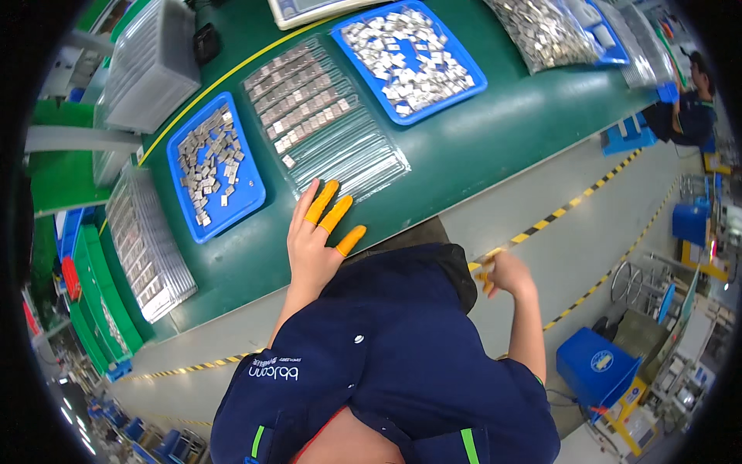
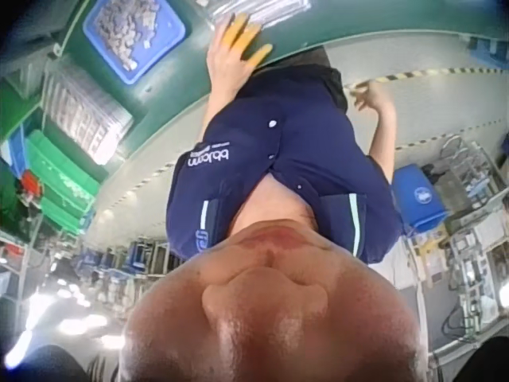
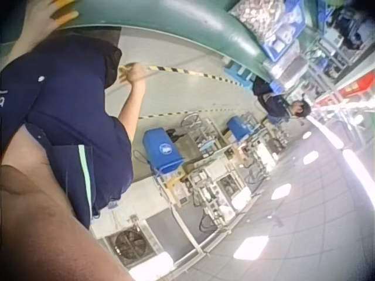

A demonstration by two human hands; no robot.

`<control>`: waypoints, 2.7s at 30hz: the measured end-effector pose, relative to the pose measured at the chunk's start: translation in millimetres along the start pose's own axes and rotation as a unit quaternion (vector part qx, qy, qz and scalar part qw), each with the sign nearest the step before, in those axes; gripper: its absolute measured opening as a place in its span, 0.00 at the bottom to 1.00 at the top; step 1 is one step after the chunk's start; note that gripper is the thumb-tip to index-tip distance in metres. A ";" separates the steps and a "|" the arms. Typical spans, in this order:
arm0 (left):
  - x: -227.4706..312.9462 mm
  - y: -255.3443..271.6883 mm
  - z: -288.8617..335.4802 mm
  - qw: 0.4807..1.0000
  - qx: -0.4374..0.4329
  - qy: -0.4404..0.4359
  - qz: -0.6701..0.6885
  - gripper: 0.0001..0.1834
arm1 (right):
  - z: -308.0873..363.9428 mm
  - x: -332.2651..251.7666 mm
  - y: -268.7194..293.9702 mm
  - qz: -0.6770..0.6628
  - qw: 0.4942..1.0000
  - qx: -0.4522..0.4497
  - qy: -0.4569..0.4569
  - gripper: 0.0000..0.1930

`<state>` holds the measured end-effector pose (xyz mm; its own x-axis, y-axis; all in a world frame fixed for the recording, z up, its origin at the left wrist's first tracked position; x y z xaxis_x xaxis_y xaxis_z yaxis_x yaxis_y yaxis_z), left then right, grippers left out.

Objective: The person sorts small metallic rectangular components from two blue trays into a clear plastic tray with compartments. They pick up individual pieces and place them into the designated slots. The process is repetitive and involves careful handling of the small parts.

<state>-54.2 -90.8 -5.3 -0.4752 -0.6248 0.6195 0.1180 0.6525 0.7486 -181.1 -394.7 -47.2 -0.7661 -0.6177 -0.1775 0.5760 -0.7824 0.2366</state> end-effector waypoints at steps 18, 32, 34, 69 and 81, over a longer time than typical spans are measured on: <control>-24.3 15.0 -23.4 0.951 0.083 0.203 -0.218 0.17 | 10.5 -282.1 31.2 0.079 0.700 0.346 0.620 0.10; -45.5 43.0 -10.6 0.939 0.159 0.222 -0.208 0.16 | -22.7 -252.3 103.1 0.128 0.759 0.430 0.471 0.17; -64.9 61.1 -2.3 0.905 0.214 0.272 -0.247 0.16 | -21.1 -255.8 101.7 0.106 0.771 0.425 0.462 0.17; -59.9 40.9 -32.2 0.732 0.147 0.197 0.636 0.12 | 12.0 -258.7 48.5 -0.355 0.700 0.202 0.585 0.11; -49.5 6.6 -38.1 0.628 0.195 0.205 0.725 0.14 | 22.8 -279.5 -18.4 -0.305 0.697 0.128 0.636 0.11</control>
<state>3.3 -71.9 -22.0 0.1598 0.7419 0.6512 -0.0938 0.6681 -0.7381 15.9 -205.8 19.8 0.1198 0.1263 -0.9847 0.0598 -0.9910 -0.1198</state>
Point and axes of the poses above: each hand's wrist, its own z-axis away from the middle knuckle, its own y-axis out of the back of the hand, x = y × z, the point moved 3 cm from there along -z, towards the middle knuckle, and after that the axes turned 8 degrees about -x, right-handed, at the moved point
